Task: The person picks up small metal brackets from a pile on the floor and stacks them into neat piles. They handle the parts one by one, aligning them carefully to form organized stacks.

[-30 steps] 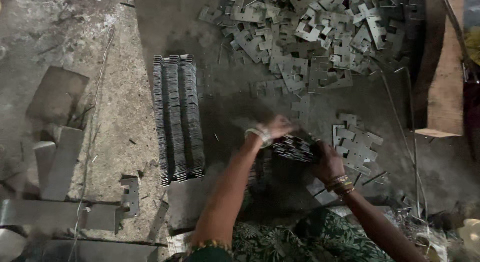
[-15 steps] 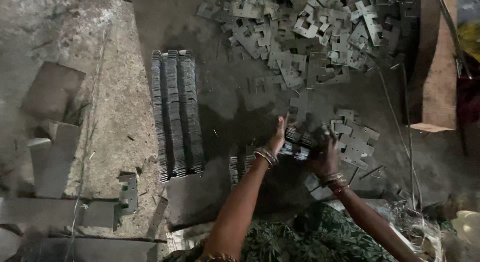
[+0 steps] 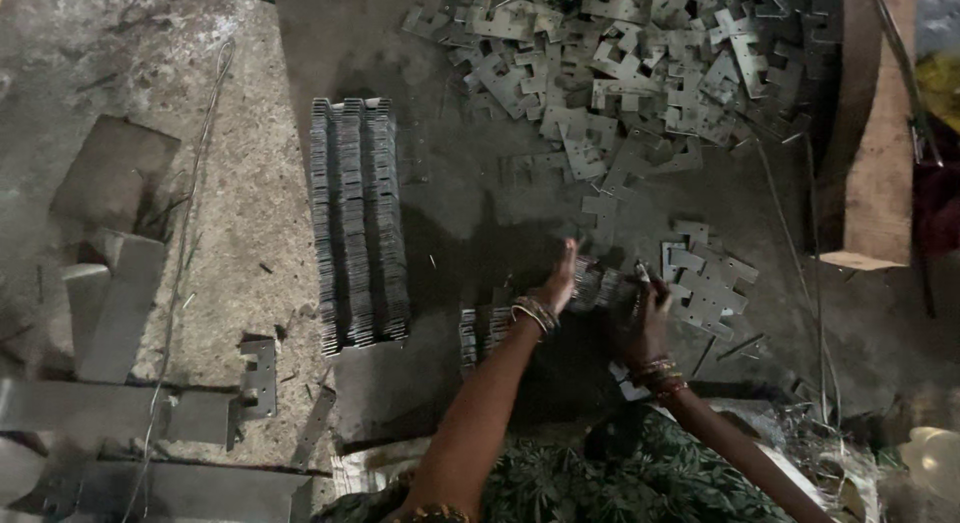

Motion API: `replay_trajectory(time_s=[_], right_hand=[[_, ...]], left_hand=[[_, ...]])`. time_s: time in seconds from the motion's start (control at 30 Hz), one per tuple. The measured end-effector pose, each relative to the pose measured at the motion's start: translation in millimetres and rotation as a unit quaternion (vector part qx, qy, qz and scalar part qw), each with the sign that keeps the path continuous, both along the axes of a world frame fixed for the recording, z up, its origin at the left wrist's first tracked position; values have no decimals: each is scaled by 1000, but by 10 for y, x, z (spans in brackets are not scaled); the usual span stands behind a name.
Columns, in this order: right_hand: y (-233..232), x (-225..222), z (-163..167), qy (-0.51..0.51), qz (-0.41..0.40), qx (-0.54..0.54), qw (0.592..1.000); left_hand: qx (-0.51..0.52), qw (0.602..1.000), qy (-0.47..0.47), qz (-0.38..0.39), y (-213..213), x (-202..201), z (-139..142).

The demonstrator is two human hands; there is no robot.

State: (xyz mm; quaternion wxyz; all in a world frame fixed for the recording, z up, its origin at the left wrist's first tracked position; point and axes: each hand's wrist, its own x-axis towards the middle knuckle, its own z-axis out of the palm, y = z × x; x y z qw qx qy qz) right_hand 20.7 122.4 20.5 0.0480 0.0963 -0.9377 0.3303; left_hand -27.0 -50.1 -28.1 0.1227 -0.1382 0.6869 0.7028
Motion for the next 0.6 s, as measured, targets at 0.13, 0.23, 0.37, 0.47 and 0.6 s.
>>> replay_trajectory(time_s=[0.13, 0.23, 0.37, 0.47, 0.6], right_hand=[[166, -78, -92, -150, 24, 71, 986], [292, -223, -188, 139, 102, 290, 941], [337, -468, -324, -36, 70, 204, 976], [257, -628, -438, -80, 70, 197, 975], [158, -787, -492, -105, 82, 206, 969]], left_hand=[[-30, 997, 36, -66, 100, 58, 80], [-120, 982, -60, -134, 126, 93, 193], [-259, 905, 38, -337, -70, 35, 336], [-507, 778, 193, -316, -681, 55, 405], [-521, 789, -4, -325, -2269, 681, 603]])
